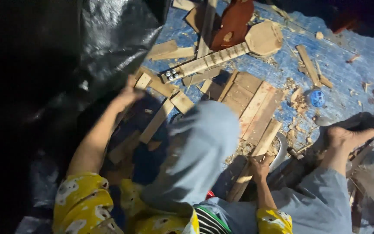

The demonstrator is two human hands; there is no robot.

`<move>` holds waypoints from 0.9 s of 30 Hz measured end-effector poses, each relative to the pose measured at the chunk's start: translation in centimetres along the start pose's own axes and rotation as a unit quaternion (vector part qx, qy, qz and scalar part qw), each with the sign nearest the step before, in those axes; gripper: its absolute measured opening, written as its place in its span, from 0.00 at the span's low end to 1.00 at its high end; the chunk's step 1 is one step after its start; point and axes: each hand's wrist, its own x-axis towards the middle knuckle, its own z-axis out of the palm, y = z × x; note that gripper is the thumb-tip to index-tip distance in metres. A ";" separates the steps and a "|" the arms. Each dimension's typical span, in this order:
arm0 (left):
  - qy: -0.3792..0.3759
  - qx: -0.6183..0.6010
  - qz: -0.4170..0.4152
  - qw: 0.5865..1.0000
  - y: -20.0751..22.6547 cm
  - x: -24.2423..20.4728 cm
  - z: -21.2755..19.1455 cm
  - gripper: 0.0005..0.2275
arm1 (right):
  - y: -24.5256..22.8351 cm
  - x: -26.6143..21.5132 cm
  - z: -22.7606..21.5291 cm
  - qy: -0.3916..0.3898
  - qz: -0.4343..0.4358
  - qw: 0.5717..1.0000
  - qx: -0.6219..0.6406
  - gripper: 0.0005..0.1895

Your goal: Using a hand saw to cut a wooden component to size for a stringed instrument.

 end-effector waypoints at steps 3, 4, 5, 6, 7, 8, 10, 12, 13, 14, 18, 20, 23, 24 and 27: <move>0.227 0.165 0.087 0.956 -3.7 2.0 -7.5 0.41 | 0.0 -0.4 -0.7 -0.025 -0.005 1.000 -0.010 0.43; 0.228 0.164 0.085 0.956 -2.8 0.7 -10.0 0.41 | -0.9 3.2 -3.7 -0.026 -0.006 1.000 -0.011 0.43; 0.281 0.173 0.099 0.939 -1.8 -0.6 -12.6 0.36 | -1.8 6.9 -6.7 -0.016 -0.020 0.998 0.064 0.40; 0.332 0.182 0.116 0.918 -0.7 -1.8 -15.2 0.32 | -2.8 10.5 -9.6 -0.005 -0.034 0.989 0.142 0.36; 0.333 0.182 0.116 0.918 -1.6 -2.1 -17.6 0.32 | -5.0 15.6 -9.6 -0.005 -0.035 0.989 0.142 0.36; 0.356 0.208 0.036 0.910 -2.4 -2.4 -19.9 0.26 | -6.2 20.9 -14.0 0.012 -0.053 0.965 0.256 0.31; 0.377 0.231 -0.044 0.896 -1.8 -3.9 -22.4 0.25 | -8.5 24.2 -22.6 0.028 -0.072 0.928 0.365 0.26; 0.402 0.199 0.004 0.894 0.9 -6.6 -22.7 0.35 | -9.6 23.6 -22.6 0.055 -0.107 0.815 0.567 0.17; 0.403 0.198 0.002 0.894 1.6 -6.9 -21.6 0.35 | -10.0 23.2 -22.3 0.054 -0.107 0.816 0.566 0.17; 0.405 0.210 0.062 0.888 2.3 -7.2 -20.5 0.36 | -10.5 22.9 -21.9 0.065 -0.122 0.743 0.655 0.13; 0.368 0.313 -0.034 0.875 4.7 -7.2 -14.7 0.45 | -10.4 21.6 -20.2 0.198 -0.374 0.838 0.344 0.10; 0.355 0.364 -0.063 0.859 4.9 -7.1 -12.0 0.43 | -12.9 18.4 -19.4 0.241 -0.441 0.831 0.240 0.15; 0.342 0.461 -0.032 0.818 0.3 -5.9 -9.1 0.38 | -13.8 18.3 -19.2 0.268 -0.467 0.826 0.168 0.21; 0.339 0.507 0.027 0.792 -2.2 -5.3 -8.2 0.36 | -13.3 19.0 -19.4 0.258 -0.430 0.841 0.202 0.21; 0.212 0.690 -0.051 0.690 -4.3 -5.4 -5.3 0.33 | -15.5 14.6 -19.1 0.258 -0.517 0.812 0.080 0.34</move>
